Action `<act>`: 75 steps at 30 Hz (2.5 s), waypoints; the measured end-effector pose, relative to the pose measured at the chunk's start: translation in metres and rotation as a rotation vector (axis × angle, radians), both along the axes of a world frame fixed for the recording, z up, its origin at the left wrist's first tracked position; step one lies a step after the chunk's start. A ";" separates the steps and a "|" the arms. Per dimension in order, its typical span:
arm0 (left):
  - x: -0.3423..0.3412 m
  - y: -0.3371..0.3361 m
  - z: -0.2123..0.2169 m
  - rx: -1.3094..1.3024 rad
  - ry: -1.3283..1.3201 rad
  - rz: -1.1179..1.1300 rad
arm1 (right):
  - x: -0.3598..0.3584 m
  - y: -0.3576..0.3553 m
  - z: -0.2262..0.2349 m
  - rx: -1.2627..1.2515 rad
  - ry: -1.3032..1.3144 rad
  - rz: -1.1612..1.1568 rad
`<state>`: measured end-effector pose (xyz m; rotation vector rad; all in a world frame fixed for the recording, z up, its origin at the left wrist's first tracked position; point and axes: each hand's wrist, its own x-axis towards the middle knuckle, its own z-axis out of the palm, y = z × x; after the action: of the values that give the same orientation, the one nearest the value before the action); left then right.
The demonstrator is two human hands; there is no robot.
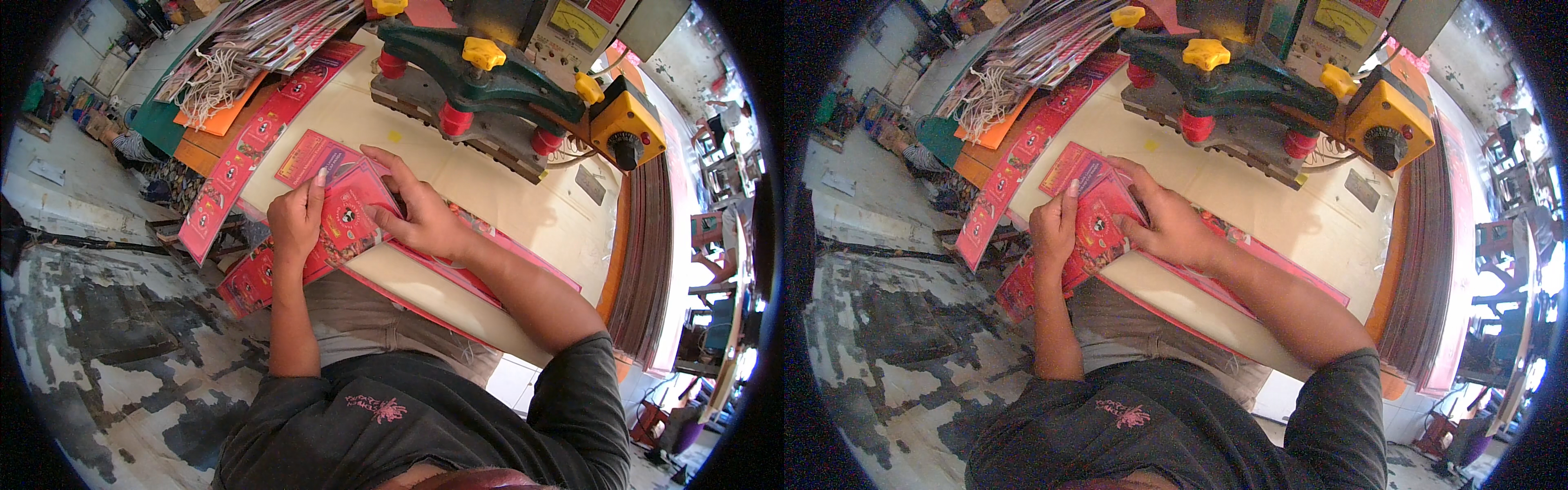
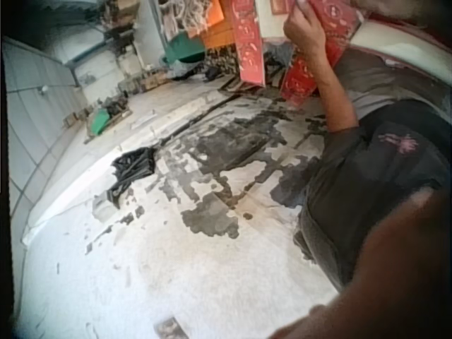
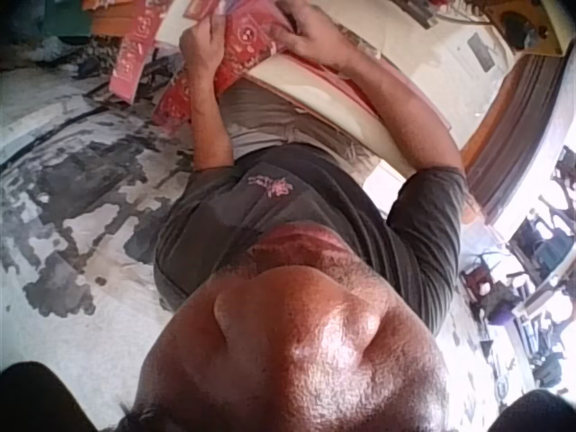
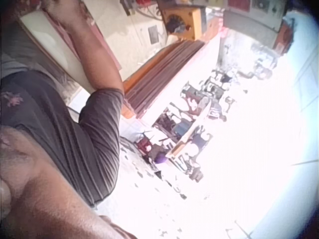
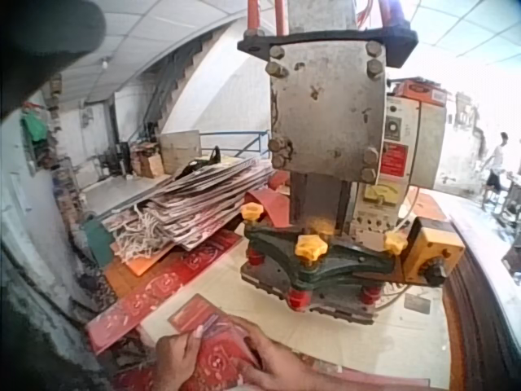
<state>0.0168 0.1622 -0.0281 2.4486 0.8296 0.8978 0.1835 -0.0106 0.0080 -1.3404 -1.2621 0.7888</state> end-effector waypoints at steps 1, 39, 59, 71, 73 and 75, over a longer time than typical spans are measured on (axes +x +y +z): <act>0.001 0.000 -0.001 0.006 -0.004 -0.003 | 0.000 -0.001 0.000 0.007 -0.014 -0.009; 0.000 0.000 -0.001 -0.005 -0.006 -0.009 | 0.000 0.000 -0.002 0.009 -0.068 -0.032; 0.002 0.000 0.000 -0.008 -0.002 0.000 | 0.000 -0.001 -0.002 0.023 -0.124 -0.078; 0.002 0.000 -0.001 -0.042 -0.020 -0.028 | 0.000 -0.001 -0.002 0.032 -0.093 -0.058; 0.001 0.001 -0.002 -0.018 -0.007 -0.014 | 0.000 -0.001 -0.002 0.048 -0.073 -0.050; 0.000 0.001 -0.001 -0.020 -0.008 -0.011 | -0.001 0.000 -0.002 0.052 -0.053 -0.042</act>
<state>0.0163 0.1635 -0.0295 2.4291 0.8179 0.8904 0.1823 -0.0106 0.0064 -1.3495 -1.2834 0.6907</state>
